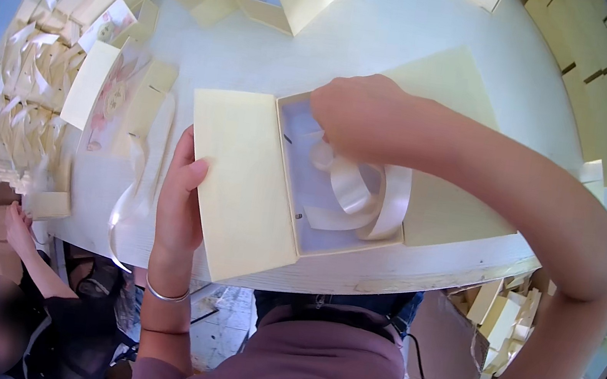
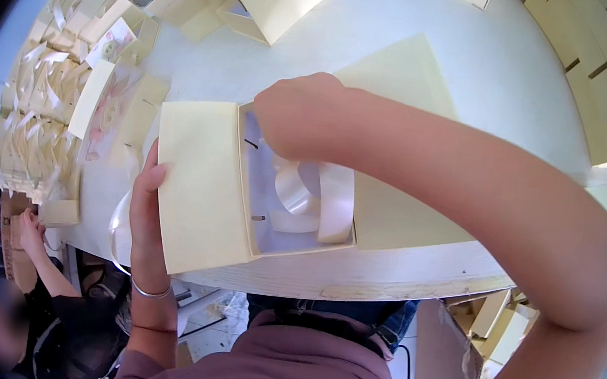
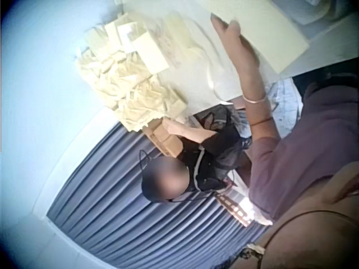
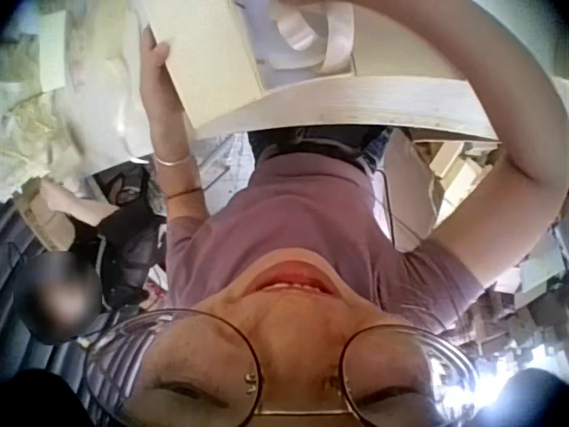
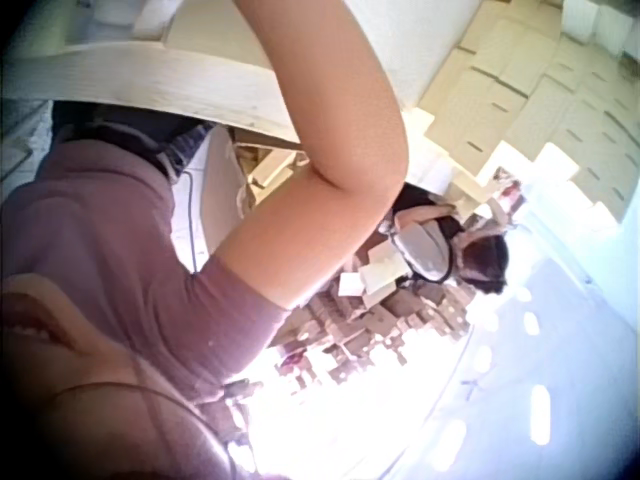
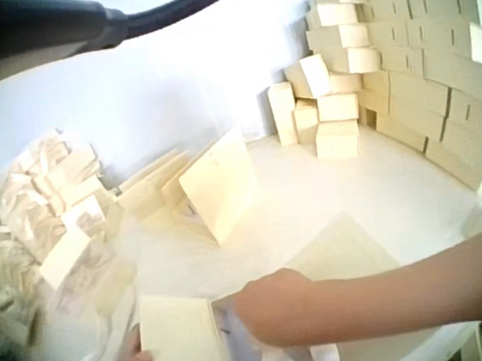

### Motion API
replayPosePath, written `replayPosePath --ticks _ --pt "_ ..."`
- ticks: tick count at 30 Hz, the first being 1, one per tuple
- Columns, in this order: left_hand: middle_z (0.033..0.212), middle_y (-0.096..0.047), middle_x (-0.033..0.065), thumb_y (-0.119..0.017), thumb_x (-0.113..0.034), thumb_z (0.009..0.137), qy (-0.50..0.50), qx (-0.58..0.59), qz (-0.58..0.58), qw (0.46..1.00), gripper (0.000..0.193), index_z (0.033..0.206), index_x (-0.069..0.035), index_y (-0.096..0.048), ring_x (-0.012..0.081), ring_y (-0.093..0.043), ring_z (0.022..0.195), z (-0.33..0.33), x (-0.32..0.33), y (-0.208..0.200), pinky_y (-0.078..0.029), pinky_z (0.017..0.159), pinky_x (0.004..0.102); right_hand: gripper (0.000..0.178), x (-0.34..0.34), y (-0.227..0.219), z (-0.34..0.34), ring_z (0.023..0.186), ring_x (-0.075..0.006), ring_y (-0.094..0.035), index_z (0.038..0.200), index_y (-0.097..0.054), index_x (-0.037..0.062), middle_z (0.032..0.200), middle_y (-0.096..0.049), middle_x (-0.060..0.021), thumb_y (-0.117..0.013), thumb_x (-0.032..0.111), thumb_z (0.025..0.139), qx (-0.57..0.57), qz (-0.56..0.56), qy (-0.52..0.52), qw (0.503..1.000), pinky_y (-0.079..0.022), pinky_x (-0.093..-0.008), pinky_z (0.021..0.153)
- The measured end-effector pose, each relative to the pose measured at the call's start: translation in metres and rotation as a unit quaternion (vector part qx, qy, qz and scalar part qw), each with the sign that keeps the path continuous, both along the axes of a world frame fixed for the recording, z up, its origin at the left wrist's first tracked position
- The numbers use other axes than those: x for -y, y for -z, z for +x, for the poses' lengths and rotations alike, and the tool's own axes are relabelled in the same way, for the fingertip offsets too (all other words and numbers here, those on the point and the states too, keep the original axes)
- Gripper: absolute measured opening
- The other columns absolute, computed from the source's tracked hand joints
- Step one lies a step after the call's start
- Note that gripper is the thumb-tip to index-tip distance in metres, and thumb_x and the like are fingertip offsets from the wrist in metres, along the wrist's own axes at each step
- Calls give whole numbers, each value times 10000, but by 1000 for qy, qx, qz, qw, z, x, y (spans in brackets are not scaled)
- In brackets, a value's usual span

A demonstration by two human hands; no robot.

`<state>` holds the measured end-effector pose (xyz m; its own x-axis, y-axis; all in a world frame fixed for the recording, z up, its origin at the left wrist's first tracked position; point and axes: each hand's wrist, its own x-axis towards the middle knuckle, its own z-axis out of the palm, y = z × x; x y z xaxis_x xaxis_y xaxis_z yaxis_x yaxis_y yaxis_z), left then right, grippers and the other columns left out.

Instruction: The person repeatedly opens small cardboard boxes, places a white ribbon inside each one, and closes the flaps. The process is performed one box at a time on a table with many similar boxes nearby.

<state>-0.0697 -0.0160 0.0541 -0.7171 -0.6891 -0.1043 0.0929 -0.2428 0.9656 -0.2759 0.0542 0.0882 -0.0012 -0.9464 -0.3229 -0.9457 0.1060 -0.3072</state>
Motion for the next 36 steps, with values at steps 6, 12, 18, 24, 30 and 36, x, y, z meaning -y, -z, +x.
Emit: replayPosePath --ticks 6,12,18,24,30,36 --pt "1148 -472 112 -462 -253 793 -7 -1 -3 1000 525 1229 6 -326 169 -498 1038 -2 -2 0 -414 856 275 165 5 -8 0 687 -337 -584 769 -595 -59 757 -599 -195 -564 101 746 42 66 35 996 -466 -388 588" --pt "1138 -482 113 -454 -273 826 -4 -16 -5 1000 506 1234 3 -336 171 -496 1043 -2 -3 2 -419 850 281 180 11 1 -1 703 -339 -580 795 -597 -56 786 -602 -188 -565 118 757 47 40 16 998 -460 -400 600" --pt "1113 -528 114 -414 -251 889 -20 82 -21 996 405 1209 -3 -403 169 -541 985 2 11 30 -447 813 288 167 14 -1 0 691 -321 -575 797 -606 -24 770 -601 -168 -588 130 734 27 47 -35 998 -450 -387 585" --pt "1106 -534 113 -413 -249 889 28 187 -210 959 397 1201 -2 -411 169 -546 977 -15 30 62 -450 810 291 143 14 -1 -3 645 -290 -563 756 -612 -12 714 -597 -142 -587 124 718 34 62 -44 997 -432 -373 560" --pt "1100 -539 112 -412 -247 890 41 192 -244 950 390 1193 -1 -419 170 -550 969 -21 33 69 -452 808 294 155 22 14 1 634 -283 -559 766 -621 -7 705 -595 -147 -581 132 710 58 42 -28 997 -430 -371 559" --pt "1093 -545 112 -411 -244 890 39 159 -152 975 383 1185 0 -428 170 -554 961 -9 40 65 -455 805 296 378 6 -9 -13 622 -213 -558 994 -586 43 708 -597 -96 -634 249 681 68 25 -15 997 -428 -339 555"
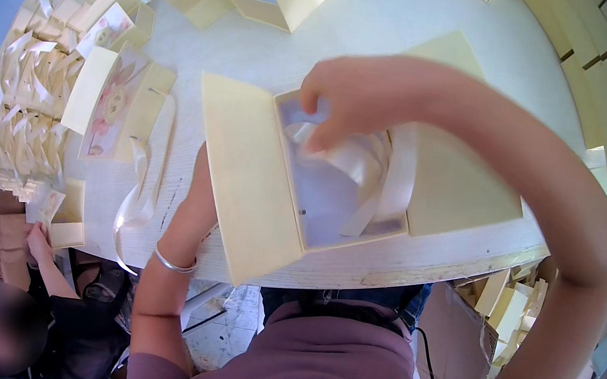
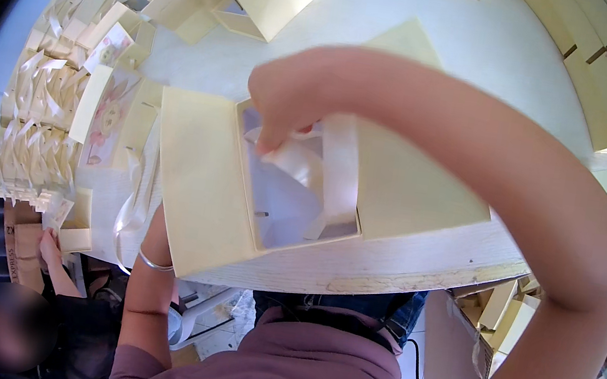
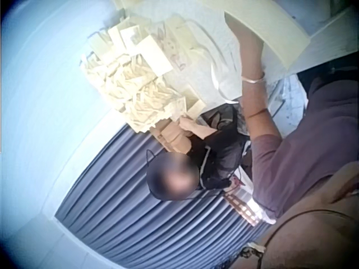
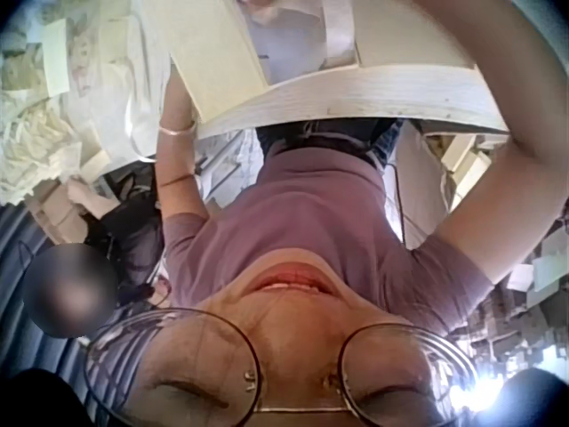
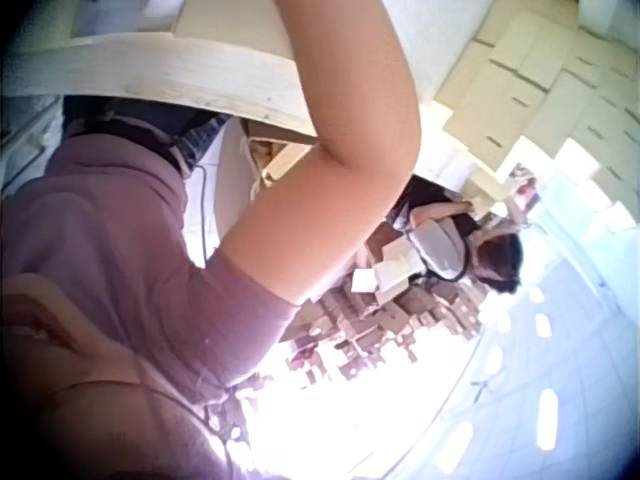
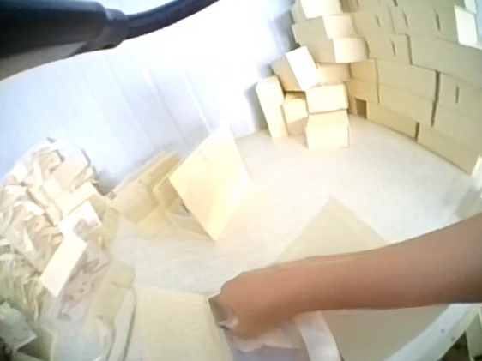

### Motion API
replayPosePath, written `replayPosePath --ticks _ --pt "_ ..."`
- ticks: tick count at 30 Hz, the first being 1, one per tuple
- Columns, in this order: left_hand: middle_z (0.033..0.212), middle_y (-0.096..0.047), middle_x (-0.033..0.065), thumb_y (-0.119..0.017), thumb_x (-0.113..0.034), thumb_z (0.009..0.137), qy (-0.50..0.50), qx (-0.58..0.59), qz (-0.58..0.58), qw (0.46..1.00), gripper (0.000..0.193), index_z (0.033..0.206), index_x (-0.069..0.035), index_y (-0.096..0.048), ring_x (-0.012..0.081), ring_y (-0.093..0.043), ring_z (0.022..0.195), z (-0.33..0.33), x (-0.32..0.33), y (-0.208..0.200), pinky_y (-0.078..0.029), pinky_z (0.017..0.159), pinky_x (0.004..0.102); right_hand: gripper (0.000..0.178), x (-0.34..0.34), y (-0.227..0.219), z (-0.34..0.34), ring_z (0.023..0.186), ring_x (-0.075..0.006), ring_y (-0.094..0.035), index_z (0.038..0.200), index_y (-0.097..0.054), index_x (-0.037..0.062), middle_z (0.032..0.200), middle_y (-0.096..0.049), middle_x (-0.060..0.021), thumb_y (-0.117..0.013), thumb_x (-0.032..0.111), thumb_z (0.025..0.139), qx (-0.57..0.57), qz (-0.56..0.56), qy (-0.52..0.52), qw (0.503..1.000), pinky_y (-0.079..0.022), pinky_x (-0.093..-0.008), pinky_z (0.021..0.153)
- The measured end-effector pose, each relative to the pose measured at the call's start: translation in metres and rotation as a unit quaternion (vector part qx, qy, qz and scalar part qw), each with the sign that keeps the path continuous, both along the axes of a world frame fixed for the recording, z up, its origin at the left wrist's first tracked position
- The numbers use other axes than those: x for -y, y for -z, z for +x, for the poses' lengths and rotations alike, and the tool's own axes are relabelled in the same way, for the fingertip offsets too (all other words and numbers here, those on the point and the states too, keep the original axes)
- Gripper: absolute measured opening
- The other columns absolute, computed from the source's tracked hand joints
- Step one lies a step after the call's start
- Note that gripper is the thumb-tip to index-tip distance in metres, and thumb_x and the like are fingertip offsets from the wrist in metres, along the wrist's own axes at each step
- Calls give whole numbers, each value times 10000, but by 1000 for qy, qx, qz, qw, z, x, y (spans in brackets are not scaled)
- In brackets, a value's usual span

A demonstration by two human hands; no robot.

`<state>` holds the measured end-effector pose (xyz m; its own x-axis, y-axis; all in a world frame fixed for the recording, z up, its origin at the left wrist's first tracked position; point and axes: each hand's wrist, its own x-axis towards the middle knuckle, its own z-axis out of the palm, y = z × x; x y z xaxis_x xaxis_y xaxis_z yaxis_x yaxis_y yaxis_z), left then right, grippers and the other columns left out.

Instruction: The person repeatedly opens small cardboard boxes, places a white ribbon inside each one, and closes the flaps. The process is performed one box at a time on a table with many similar boxes nearby.

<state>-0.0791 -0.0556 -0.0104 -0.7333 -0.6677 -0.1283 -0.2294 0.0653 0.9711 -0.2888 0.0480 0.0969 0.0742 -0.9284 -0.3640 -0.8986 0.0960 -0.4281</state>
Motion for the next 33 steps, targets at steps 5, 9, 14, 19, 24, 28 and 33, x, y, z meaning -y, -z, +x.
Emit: replayPosePath --ticks 5,9,14,19,24,28,33 --pt "1088 -550 111 -410 -242 891 -4 -104 239 966 377 1178 1 -435 170 -558 954 32 11 -18 -457 803 298 393 -51 -65 -74 616 -108 -483 1162 -482 32 700 -528 -53 -564 120 788 469 38 86 878 -400 -217 591" --pt "1083 -554 110 -409 -241 891 15 -155 338 928 373 1173 1 -441 170 -561 948 44 16 -15 -459 802 300 410 -143 -52 -151 630 -106 -410 1205 -383 -71 724 -439 -28 -489 85 841 651 -336 183 656 -350 -213 567" --pt "1049 -572 107 -402 -235 893 -5 -152 381 912 357 1146 9 -463 176 -565 938 40 12 -15 -463 799 308 311 -200 -49 -196 670 -140 -429 1142 -375 -146 819 -467 -84 -395 -5 867 599 -475 348 543 -383 -245 606" --pt "992 -589 97 -395 -174 861 -49 -219 436 871 260 982 14 -528 176 -573 885 13 28 -11 -455 806 307 304 -265 -54 -284 656 -147 -427 1149 -400 -93 812 -471 -95 -413 52 882 494 -505 432 561 -376 -240 591" --pt "717 -533 38 -401 -158 828 -177 -292 442 830 159 733 -53 -474 117 -518 692 5 48 -12 -447 717 268 394 -208 -91 -207 437 -44 -248 1169 -439 -21 565 -313 27 -402 281 919 333 -494 467 653 -206 -190 405" --pt "612 -446 -14 -419 -137 810 -170 -293 412 846 106 722 -77 -430 61 -400 557 11 35 -19 -361 511 205 490 -133 -102 -123 387 -32 -206 1083 -513 -33 468 -235 58 -285 376 940 279 -406 326 807 -196 -189 374" --pt "697 -449 -29 -445 -125 788 -83 -231 83 966 138 906 -52 -442 22 -363 559 14 5 -28 -267 446 156 244 -71 -77 -8 526 -97 -510 1048 -555 20 697 -567 -71 -376 72 891 343 -264 171 885 -425 -198 464"
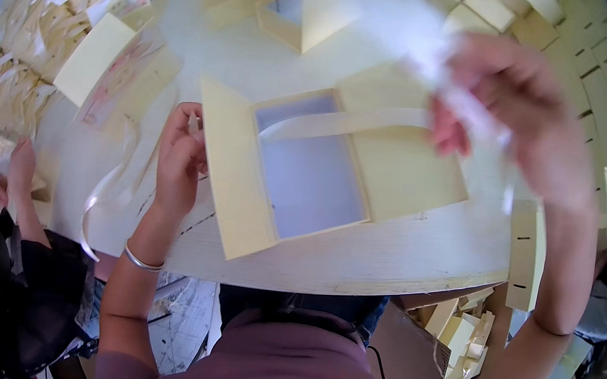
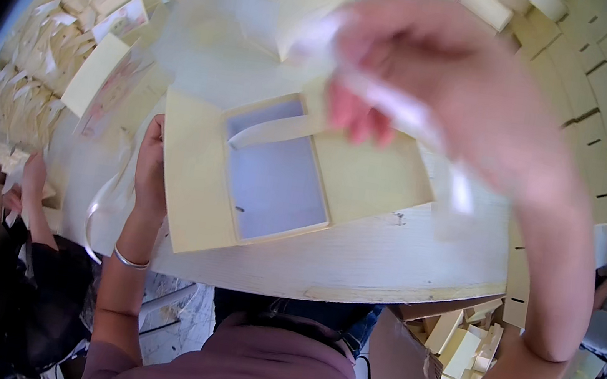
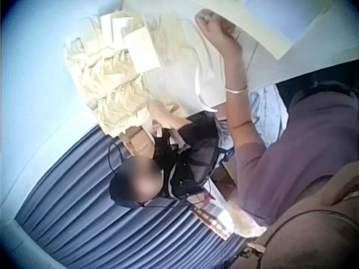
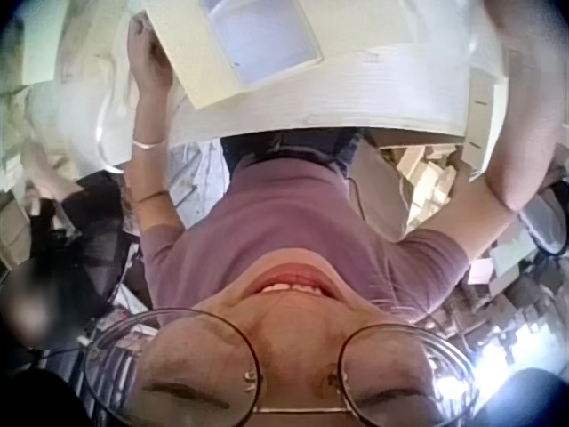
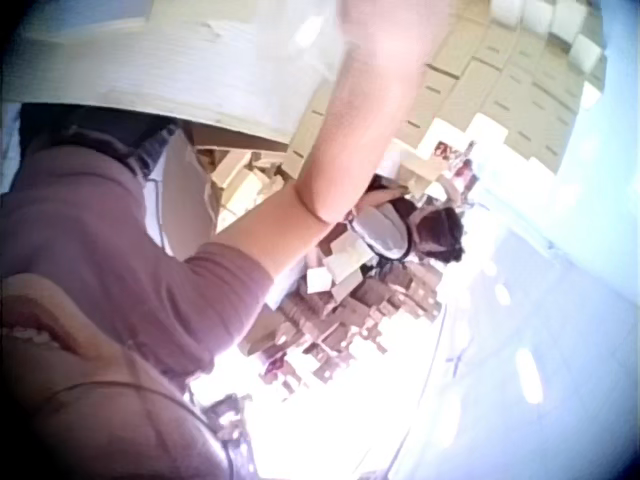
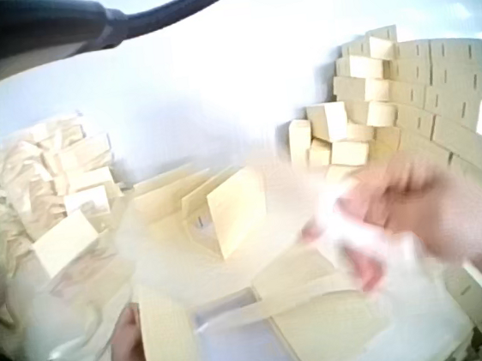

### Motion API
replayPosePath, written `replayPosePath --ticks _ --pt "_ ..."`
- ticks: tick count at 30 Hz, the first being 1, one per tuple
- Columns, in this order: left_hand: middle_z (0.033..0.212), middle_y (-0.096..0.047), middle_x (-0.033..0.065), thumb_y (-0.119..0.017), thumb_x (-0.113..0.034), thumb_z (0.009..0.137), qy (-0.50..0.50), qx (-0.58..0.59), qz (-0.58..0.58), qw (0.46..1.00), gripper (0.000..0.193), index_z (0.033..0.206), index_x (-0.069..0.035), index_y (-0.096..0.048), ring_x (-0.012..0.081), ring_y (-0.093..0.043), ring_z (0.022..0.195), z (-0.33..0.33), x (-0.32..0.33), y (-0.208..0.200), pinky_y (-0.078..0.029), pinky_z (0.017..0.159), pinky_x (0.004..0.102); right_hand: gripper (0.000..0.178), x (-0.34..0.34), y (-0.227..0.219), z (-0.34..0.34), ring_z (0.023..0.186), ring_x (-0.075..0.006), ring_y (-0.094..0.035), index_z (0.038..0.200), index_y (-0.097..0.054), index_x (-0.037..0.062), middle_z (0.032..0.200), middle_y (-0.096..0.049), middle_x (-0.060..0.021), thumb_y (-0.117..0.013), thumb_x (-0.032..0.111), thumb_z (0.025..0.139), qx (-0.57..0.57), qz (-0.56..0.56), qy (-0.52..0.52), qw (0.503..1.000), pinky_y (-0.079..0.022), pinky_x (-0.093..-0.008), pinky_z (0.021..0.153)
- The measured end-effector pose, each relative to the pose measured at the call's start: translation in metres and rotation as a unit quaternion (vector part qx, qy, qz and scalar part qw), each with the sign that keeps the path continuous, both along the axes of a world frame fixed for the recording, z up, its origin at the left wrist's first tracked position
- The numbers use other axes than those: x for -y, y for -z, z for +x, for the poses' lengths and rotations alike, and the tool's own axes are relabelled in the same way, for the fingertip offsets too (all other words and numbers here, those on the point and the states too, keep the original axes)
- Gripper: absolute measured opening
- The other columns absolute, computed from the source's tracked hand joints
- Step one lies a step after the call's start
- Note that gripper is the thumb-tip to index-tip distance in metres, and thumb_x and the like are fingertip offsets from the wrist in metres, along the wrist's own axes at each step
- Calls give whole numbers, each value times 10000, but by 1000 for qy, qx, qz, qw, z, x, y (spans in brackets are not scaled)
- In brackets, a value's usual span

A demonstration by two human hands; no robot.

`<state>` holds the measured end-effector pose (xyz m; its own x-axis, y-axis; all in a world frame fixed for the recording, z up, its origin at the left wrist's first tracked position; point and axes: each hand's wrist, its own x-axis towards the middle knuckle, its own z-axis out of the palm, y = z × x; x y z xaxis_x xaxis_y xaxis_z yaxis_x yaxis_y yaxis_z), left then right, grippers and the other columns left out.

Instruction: The person repeatedly opens small cardboard boxes, places a white ribbon inside each one, and closes the flaps. The process is performed one box at a time on a table with many similar boxes nearby.

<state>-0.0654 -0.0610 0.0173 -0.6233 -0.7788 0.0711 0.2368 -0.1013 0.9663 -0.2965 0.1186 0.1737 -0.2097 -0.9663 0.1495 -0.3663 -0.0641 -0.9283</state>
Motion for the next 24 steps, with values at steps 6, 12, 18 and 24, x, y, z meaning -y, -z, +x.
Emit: replayPosePath --ticks 6,12,18,24 --pt "938 -516 40 -538 -25 747 119 99 -187 970 339 1076 12 -467 47 -498 758 28 -38 -6 -404 536 169 188 19 68 28 601 -166 -508 926 -568 -32 707 -559 -101 -416 18 828 -164 168 -104 966 -427 -274 563" --pt "818 -604 48 -658 -106 690 148 200 -386 888 266 927 -7 -591 149 -580 742 29 -52 -4 -465 611 270 139 34 81 42 645 -318 -536 777 -577 -50 683 -557 -189 -453 9 755 -205 212 -174 940 -440 -369 600" --pt "867 -605 96 -703 -154 653 123 263 -437 851 342 942 -20 -577 233 -587 767 35 -49 9 -462 681 322 133 41 109 51 663 -357 -512 711 -538 -34 674 -532 -192 -463 50 781 -278 187 -209 919 -415 -412 618" --pt "932 -592 105 -704 -140 666 104 293 -463 830 385 996 -13 -554 213 -579 825 50 -48 21 -463 718 319 146 36 108 51 647 -363 -505 661 -522 -40 647 -528 -194 -467 42 768 -242 172 -182 938 -412 -412 609"
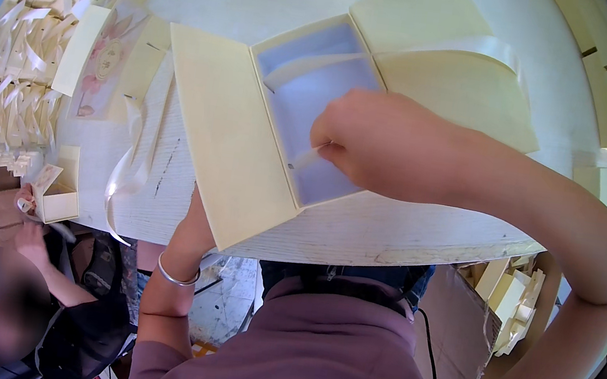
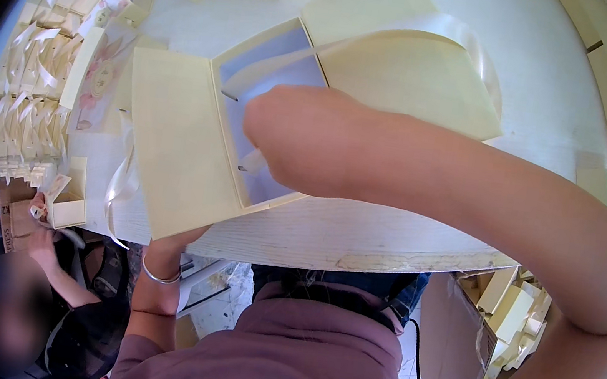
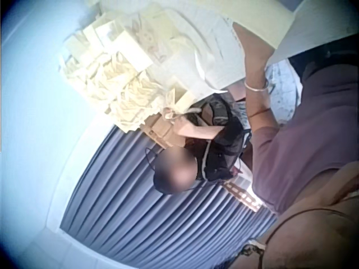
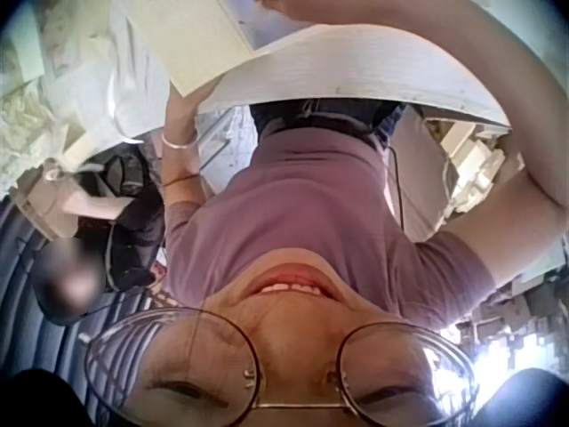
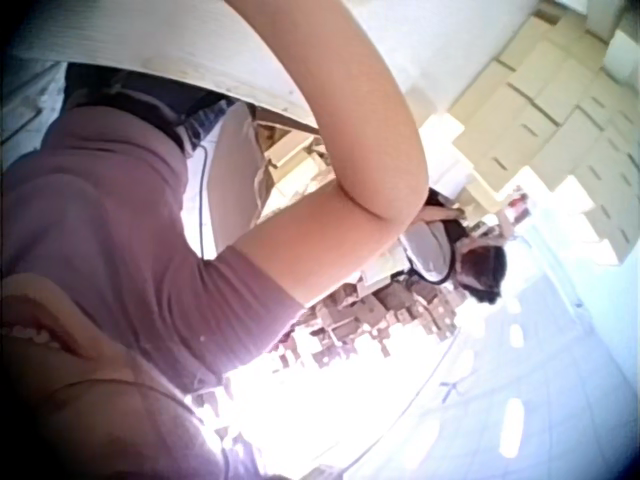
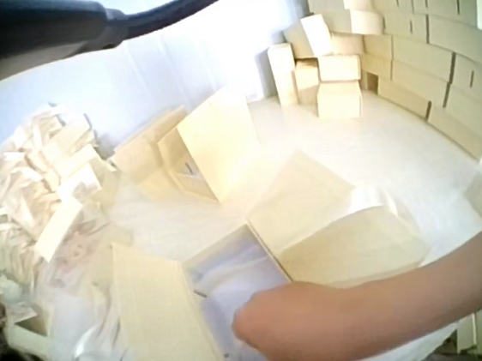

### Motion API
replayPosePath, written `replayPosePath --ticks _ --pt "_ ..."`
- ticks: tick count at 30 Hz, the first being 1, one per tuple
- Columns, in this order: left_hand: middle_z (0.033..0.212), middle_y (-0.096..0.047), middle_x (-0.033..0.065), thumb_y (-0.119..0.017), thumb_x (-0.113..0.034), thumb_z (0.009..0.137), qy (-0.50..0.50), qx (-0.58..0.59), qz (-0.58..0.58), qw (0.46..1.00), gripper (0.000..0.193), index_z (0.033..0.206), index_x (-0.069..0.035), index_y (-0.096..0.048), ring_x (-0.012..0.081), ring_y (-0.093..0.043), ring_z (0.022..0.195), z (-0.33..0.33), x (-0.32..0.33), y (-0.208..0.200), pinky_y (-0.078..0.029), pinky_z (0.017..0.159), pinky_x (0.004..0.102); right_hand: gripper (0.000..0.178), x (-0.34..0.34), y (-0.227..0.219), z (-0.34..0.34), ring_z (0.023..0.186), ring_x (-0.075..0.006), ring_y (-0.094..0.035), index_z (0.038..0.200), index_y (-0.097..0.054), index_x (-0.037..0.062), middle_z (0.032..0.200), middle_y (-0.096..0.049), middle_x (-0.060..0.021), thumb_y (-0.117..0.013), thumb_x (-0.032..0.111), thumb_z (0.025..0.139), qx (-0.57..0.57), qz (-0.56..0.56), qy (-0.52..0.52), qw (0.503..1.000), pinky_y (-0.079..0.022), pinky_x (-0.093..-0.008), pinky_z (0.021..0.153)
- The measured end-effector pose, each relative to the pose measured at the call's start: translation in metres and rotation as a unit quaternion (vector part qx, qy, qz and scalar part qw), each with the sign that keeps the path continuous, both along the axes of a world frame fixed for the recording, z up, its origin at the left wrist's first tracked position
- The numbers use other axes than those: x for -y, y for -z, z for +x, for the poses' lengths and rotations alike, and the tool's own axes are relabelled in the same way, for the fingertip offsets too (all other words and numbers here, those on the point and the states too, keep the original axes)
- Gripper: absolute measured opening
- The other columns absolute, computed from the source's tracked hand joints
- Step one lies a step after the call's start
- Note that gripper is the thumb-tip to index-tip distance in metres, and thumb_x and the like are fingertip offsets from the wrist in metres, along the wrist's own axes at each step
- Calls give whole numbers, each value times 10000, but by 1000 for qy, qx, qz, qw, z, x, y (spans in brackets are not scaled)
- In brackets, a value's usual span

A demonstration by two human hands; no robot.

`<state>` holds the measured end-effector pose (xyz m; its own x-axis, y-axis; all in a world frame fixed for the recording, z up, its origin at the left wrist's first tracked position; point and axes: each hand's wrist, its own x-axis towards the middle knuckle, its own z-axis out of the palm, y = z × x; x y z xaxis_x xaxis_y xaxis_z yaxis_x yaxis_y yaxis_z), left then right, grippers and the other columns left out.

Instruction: The person repeatedly opens small cardboard boxes, places a white ribbon inside each one, and closes the flaps. The process is performed one box at a time on a table with many similar boxes nearby.

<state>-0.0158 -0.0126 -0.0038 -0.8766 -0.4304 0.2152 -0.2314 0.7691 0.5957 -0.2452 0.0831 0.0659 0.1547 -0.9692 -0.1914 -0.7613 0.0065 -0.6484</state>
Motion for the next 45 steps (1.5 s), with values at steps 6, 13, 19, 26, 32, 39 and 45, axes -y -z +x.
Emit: replayPosePath --ticks 6,13,19,26,32,39,45 --pt "998 -574 102 -692 -150 692 -3 29 22 999 408 1051 -29 -541 220 -556 896 5 1 3 -441 778 332 141 -5 -4 1 654 -376 -493 665 -529 -52 653 -522 -210 -470 32 762 23 -30 27 999 -406 -409 608" --pt "989 -577 94 -690 -117 698 -11 21 27 999 405 1057 -16 -533 186 -561 882 5 0 1 -459 750 299 137 -9 8 7 689 -377 -509 715 -552 -50 683 -542 -213 -473 36 786 41 -10 16 999 -415 -412 636" --pt "986 -582 112 -685 -140 697 1 33 5 999 395 1048 -21 -546 218 -565 893 0 0 0 -452 773 326 132 -6 17 16 720 -371 -542 790 -593 -29 731 -573 -207 -479 36 782 82 13 13 996 -428 -413 658" --pt "974 -590 122 -663 -139 708 26 27 -22 999 358 1031 -22 -561 245 -572 894 -19 -4 -12 -446 783 348 199 -10 3 13 753 -318 -559 903 -587 29 719 -577 -155 -487 13 732 -54 -32 -38 997 -412 -402 718" --pt "938 -594 129 -641 -110 717 -19 -5 79 997 306 994 -3 -568 273 -566 892 3 11 12 -435 797 352 263 -61 -37 -48 816 -229 -493 895 -540 55 751 -494 -67 -546 -25 645 -413 -292 105 856 -355 -357 765" --pt "916 -587 116 -631 -87 721 54 -76 146 985 292 983 7 -544 257 -561 840 -28 7 -19 -435 774 320 207 -92 -56 -72 760 -258 -541 832 -577 3 790 -523 -115 -534 -97 656 -362 -294 232 853 -445 -334 651" --pt "813 -550 51 -510 -147 828 -86 -275 533 795 148 943 -55 -490 70 -445 600 -17 22 -11 -371 517 186 489 -50 -87 -21 941 -238 -547 1129 -491 4 1203 -423 -192 -618 -12 657 -28 -364 50 930 -451 -314 775"
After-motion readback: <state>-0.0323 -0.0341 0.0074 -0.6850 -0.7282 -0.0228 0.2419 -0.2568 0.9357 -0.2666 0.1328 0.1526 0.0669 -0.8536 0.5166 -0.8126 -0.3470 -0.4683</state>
